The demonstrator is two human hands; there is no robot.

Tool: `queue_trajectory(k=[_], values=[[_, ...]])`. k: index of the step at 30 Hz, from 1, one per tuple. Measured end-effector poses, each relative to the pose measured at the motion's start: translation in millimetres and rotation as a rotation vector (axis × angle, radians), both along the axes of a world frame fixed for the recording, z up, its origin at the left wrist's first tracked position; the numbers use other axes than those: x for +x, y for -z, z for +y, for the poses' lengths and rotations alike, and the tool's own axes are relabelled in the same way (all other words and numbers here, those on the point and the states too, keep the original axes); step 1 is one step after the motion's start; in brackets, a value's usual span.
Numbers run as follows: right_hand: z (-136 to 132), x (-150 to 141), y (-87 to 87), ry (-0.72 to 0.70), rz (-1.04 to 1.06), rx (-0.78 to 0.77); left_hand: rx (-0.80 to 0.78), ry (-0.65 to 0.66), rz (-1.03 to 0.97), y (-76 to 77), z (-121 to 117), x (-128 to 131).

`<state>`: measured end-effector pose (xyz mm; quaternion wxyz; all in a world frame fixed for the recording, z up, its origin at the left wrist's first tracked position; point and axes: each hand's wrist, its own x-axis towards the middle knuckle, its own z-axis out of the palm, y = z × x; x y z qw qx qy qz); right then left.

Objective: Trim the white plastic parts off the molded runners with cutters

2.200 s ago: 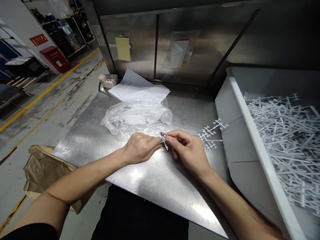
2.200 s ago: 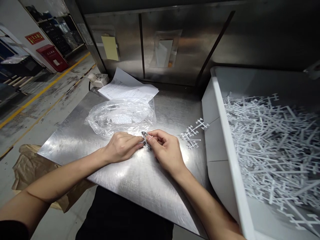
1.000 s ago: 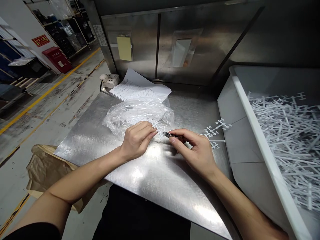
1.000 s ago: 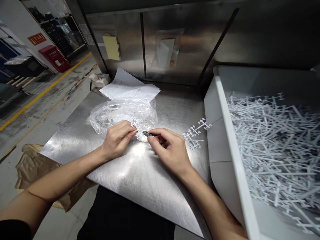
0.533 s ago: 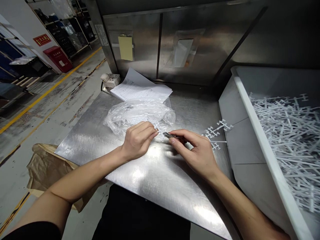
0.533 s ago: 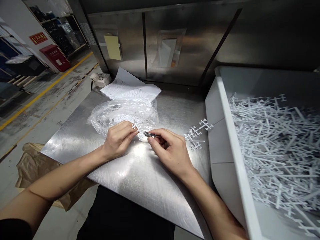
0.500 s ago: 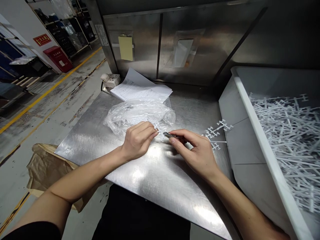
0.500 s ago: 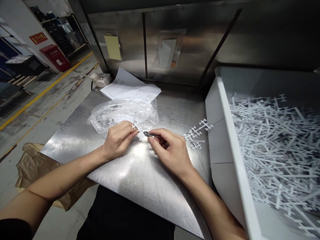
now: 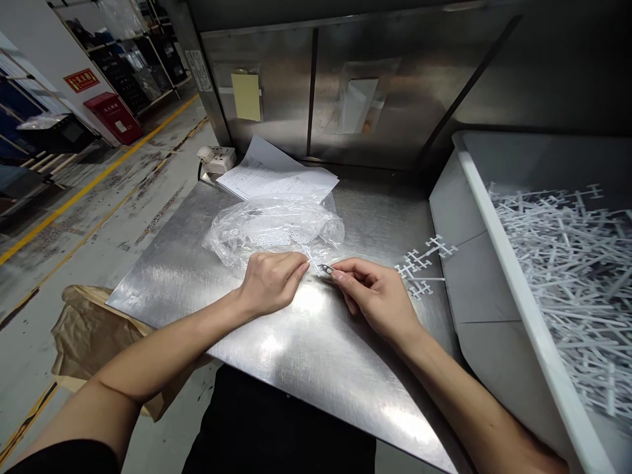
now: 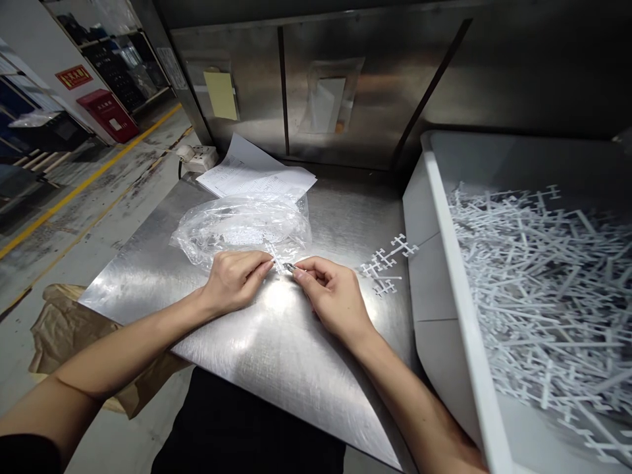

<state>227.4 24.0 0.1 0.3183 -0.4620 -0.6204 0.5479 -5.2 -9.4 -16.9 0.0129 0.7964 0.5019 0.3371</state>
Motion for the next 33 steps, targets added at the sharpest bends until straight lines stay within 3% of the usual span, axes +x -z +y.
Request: queue_trajectory(k=[6, 27, 33], values=[[2.6, 3.3, -3.5, 0.053, 0.053, 0.059, -0.052, -0.022, -0.010, -0.3, 0.9, -1.8], [-1.2, 1.7, -6.2, -0.061, 0.003, 0.182, 0.005, 0.000, 0.007, -0.3, 0.6, -1.6], [-5.5, -1.7, -4.2, -0.059, 0.067, 0.054, -0.001, -0.012, 0.023, -0.7, -0.9, 0.1]])
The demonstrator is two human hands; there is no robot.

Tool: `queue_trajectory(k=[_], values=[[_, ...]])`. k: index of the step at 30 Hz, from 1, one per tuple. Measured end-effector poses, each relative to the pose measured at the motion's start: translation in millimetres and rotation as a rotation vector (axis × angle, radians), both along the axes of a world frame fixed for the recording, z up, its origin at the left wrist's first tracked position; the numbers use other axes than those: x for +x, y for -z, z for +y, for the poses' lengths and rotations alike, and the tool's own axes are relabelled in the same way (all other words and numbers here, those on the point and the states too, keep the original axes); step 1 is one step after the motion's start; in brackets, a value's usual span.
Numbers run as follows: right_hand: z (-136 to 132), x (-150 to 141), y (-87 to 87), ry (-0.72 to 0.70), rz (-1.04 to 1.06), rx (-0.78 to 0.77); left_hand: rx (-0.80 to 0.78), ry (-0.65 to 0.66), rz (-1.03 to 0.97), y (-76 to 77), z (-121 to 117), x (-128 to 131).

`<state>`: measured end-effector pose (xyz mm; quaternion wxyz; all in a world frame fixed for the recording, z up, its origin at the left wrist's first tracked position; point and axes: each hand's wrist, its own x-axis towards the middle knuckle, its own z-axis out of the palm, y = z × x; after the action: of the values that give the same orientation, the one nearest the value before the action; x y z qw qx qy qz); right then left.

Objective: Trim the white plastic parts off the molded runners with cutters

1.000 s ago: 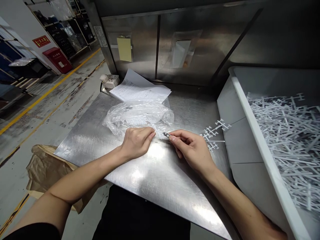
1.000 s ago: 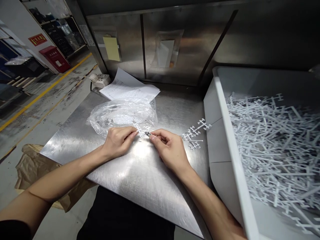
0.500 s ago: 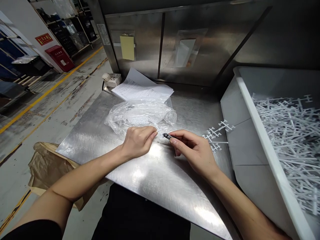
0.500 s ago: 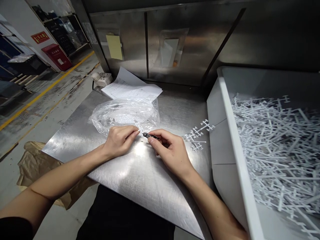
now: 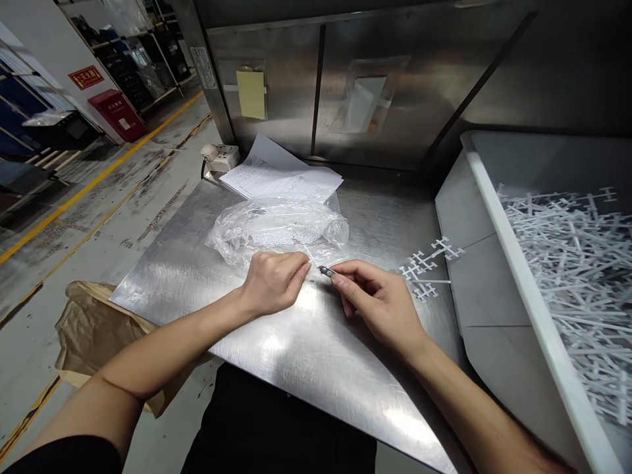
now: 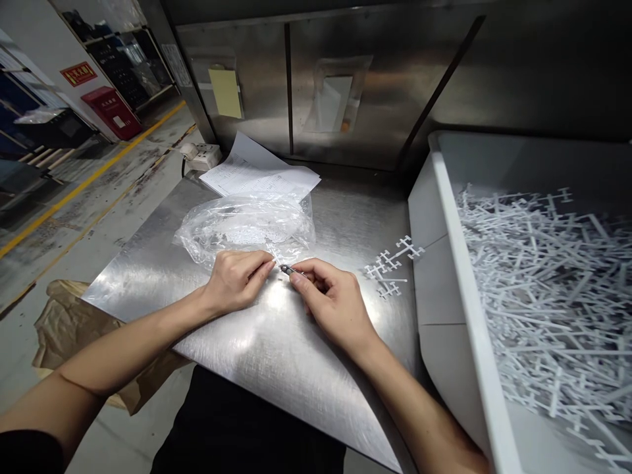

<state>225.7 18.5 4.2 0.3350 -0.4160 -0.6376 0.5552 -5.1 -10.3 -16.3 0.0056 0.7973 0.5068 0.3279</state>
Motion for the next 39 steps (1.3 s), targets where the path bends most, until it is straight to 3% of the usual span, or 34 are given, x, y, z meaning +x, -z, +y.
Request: queue_trajectory(k=[10, 17, 27, 33, 36, 39], values=[[0, -3, 2.5, 0.012, 0.046, -0.120, -0.281, -0.055, -0.042, -2.6, -1, 1], [5, 2, 8.9, 0.113, 0.161, -0.057, -0.366, -0.079, -0.116, -7.4, 1, 1], [11, -3, 27.6, 0.294, 0.167, 0.148, -0.117, 0.110, -0.319, -15.2, 3, -5], [17, -2, 32.0, 0.360, 0.132, 0.248, 0.062, 0.136, -0.353, -27.6, -1, -5], [18, -1, 33.9, 0.363, 0.132, 0.248, 0.214, 0.094, -0.319, -33.2, -28, -27], [17, -1, 36.5, 0.372, 0.110, 0.274, 0.305, -0.207, -0.229, -29.2, -84, -80]])
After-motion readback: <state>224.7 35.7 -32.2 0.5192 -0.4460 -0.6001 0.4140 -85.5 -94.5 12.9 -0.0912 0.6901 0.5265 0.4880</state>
